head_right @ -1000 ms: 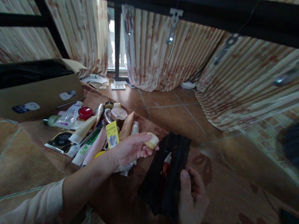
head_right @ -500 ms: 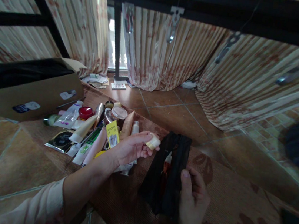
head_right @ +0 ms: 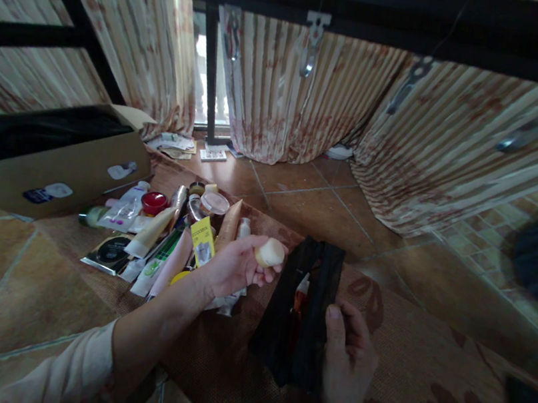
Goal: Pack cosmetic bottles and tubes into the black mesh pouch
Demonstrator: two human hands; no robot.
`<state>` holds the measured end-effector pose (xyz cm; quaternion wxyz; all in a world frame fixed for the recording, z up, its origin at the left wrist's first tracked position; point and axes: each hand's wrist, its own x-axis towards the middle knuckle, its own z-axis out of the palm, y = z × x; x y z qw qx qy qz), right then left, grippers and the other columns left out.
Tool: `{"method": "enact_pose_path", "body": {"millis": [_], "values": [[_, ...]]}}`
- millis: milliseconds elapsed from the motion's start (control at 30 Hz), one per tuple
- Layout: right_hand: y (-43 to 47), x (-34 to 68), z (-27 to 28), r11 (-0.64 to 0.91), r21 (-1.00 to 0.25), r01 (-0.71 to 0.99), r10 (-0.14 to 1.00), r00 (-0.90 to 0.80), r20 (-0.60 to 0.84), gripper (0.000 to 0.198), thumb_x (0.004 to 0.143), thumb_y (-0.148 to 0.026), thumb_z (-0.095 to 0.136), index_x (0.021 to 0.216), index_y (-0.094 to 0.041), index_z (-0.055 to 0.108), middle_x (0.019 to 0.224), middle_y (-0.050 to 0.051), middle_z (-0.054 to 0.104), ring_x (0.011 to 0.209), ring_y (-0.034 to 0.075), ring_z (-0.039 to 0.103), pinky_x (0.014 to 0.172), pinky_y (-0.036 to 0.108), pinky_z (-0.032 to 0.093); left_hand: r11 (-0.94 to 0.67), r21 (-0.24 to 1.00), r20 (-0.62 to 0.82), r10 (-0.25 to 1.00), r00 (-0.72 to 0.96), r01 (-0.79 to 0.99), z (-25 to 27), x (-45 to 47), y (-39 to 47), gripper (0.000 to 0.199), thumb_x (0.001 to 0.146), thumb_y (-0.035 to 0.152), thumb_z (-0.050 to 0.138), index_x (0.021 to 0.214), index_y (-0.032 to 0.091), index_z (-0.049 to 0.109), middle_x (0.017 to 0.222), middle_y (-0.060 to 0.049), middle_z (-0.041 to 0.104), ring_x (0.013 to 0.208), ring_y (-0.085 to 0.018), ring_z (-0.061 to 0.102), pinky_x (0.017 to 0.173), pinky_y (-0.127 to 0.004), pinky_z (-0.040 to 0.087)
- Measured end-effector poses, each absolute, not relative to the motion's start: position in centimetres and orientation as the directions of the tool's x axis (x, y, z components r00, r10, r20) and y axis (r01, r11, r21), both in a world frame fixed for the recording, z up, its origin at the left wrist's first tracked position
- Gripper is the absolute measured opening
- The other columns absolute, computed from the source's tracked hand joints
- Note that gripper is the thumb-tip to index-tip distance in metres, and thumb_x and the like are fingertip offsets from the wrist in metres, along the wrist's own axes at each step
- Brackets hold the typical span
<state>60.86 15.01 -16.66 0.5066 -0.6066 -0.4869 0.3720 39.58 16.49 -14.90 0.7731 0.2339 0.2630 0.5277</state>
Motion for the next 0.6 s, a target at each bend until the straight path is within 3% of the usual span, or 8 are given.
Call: {"method": "enact_pose_path", "body": {"millis": [267,600], "values": [[14.99,60.97,-16.59,0.002,-0.968,0.250,0.970,0.233,0.062,0.044,0.073,-0.055,0.067,0.095,-0.018,0.068,0.085,0.005,0.069,0.075,0.018,0.062,0.066,0.029,0.048,0.327,0.615,-0.137,0.940,0.311,-0.717,-14.34,39.51,16.29,0.029,0.073,0.030,0.056,0.091,0.009,0.063,0.079,-0.011,0.068,0.055,-0.009,0.053,0.046,-0.017,0.033],[14.95,60.81,-16.53,-0.028,-0.978,0.208,0.969,0.247,0.025,0.044,0.070,-0.057,0.069,0.093,-0.019,0.068,0.083,0.004,0.069,0.072,0.016,0.061,0.063,0.026,0.047,0.286,0.577,-0.065,0.950,0.305,-0.765,-13.91,39.38,15.96,0.034,0.063,0.023,0.061,0.095,0.012,0.060,0.083,-0.012,0.068,0.059,-0.011,0.053,0.048,-0.017,0.031]]}}
